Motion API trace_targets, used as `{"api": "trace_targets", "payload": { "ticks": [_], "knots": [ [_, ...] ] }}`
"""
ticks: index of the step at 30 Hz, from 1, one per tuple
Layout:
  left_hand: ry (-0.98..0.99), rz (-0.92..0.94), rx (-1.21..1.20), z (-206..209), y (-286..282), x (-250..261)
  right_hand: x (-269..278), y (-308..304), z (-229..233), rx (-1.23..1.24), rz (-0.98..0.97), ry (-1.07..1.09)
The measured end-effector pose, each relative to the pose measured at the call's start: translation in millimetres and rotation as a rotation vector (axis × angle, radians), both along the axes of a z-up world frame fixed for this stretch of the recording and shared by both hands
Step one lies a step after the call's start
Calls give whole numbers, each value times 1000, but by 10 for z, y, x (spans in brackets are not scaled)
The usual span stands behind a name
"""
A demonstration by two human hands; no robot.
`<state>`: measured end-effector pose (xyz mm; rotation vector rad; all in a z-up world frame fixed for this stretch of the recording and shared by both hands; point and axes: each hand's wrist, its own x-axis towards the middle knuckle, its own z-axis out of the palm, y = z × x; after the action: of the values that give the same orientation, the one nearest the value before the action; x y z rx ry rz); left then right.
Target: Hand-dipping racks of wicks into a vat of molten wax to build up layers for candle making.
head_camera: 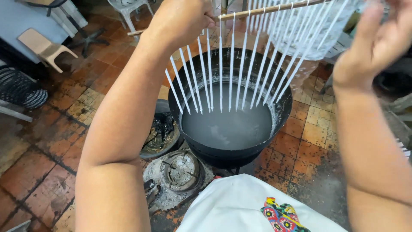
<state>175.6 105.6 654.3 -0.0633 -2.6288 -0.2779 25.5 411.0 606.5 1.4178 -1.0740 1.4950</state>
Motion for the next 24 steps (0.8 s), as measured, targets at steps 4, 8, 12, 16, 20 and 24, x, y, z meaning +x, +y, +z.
{"api": "trace_targets", "payload": {
  "ticks": [4,8,12,16,20,24],
  "knots": [
    [0,-41,-87,-11,-41,-31,-45,184,-1073,-69,-147,-136],
    [-33,1,-60,-13,-112,-68,162,76,-2367,338,-202,-362],
    [-86,57,-130,44,-51,-40,384,-94,-3321,863,-270,-792],
    [-118,77,-110,123,15,13,433,-184,-3873,1205,-315,-866],
    [-173,119,-64,236,145,124,409,-217,-4186,1245,-470,-584],
    [-67,62,-130,87,-155,-32,430,-193,-4195,1081,-408,-586]
  ]
}}
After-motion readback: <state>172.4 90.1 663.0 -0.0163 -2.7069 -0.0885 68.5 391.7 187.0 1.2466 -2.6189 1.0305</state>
